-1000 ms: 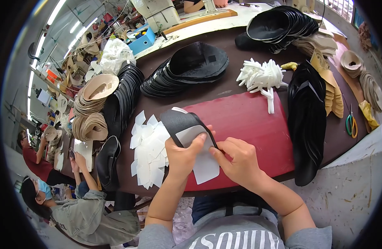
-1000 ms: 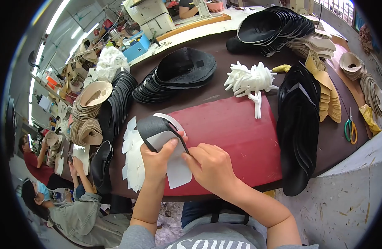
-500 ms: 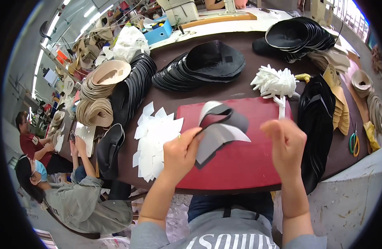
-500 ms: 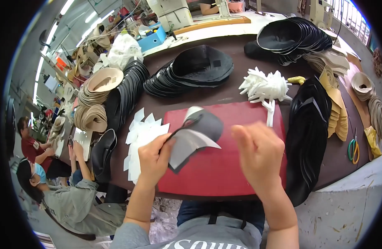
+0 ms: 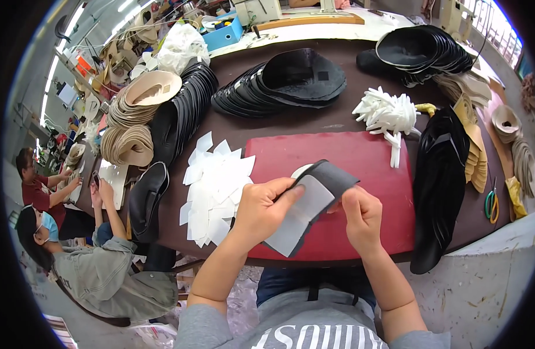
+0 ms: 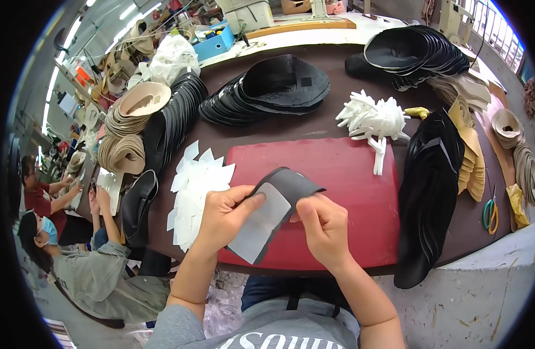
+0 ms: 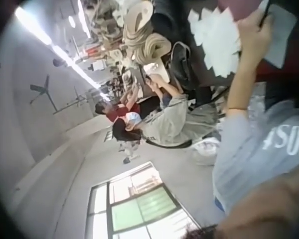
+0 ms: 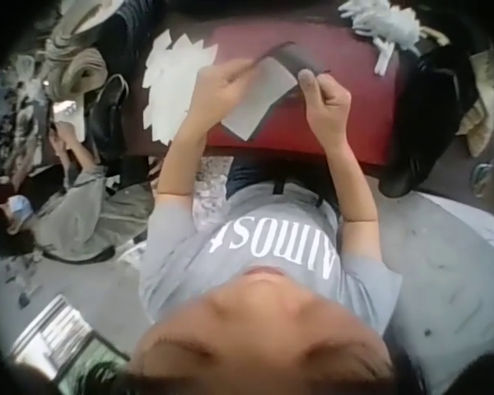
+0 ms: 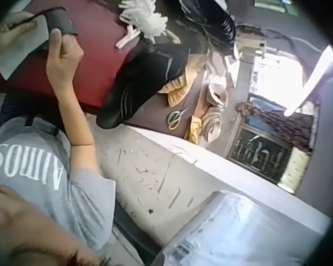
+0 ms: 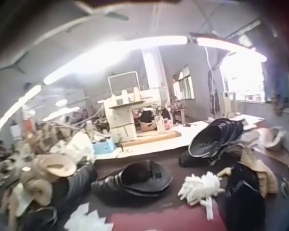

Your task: Assembling shoe components by precisely applying white adhesive linings to black leather parts at a workbench.

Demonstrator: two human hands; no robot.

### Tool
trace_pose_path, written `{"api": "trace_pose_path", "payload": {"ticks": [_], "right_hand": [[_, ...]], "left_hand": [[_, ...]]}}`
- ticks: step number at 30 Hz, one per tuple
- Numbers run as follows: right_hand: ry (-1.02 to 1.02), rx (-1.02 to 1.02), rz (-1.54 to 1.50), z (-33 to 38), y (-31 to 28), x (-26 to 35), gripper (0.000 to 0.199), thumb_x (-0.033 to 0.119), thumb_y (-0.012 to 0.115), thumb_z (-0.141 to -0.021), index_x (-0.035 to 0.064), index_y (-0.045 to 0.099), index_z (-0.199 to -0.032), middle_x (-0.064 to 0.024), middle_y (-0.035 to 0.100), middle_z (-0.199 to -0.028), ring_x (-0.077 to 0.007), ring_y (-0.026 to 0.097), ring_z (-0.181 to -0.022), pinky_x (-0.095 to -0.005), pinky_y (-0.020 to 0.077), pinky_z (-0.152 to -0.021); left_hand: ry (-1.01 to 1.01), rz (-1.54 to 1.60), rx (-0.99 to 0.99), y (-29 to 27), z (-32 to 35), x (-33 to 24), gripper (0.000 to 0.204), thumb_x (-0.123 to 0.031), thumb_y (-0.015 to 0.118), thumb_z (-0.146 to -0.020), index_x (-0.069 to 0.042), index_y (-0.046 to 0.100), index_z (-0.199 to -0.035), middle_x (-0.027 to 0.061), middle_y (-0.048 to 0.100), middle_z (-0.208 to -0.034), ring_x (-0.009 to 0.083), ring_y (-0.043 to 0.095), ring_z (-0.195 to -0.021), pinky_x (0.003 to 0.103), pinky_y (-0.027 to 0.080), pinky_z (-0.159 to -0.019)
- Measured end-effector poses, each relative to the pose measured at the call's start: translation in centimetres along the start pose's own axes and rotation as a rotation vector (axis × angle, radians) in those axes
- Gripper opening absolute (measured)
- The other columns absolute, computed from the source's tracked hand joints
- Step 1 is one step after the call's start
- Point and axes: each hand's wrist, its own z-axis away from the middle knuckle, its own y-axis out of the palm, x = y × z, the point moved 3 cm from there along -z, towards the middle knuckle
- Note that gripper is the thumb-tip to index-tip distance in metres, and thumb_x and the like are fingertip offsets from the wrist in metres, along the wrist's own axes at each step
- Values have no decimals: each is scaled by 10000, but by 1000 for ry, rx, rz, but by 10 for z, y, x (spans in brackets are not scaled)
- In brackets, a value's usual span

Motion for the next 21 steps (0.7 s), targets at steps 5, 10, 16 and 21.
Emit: {"api": "trace_pose_path", "payload": {"ticks": [5,10,16,21], "right_hand": [[-84,-62,294,-6,-1,4,91,63,635,-866,-17,670,-842,-44,600,-700,-88,492,-559,-191,425,-538],[131,-176,-318,-22,-27,-5,77,37,623,-854,-23,666,-873,-52,615,-724,-98,506,-565,-205,450,-560],[190,120,-566,-20,-19,-15,97,28,602,-867,-28,661,-920,-58,633,-773,-115,545,-616,-215,477,-608],[295,-211,-262,2,-43,-6,95,19,613,-854,-23,662,-925,-65,640,-816,-116,563,-678,-212,474,-643]], "left_hand": [[56,72,-62,-8,3,-5,204,-38,571,-863,34,666,-1029,61,668,-722,93,457,-531,213,372,-493],[361,950,322,1,59,-17,249,-95,491,-897,19,684,-1004,154,687,-1026,195,653,-790,262,522,-701],[-384,1939,871,99,51,16,561,-444,478,-965,4,467,-1302,161,607,-1146,232,621,-976,372,514,-871],[-293,1482,240,98,20,57,223,-93,592,-922,-37,534,-1130,63,588,-974,149,603,-919,330,526,-835]]}}
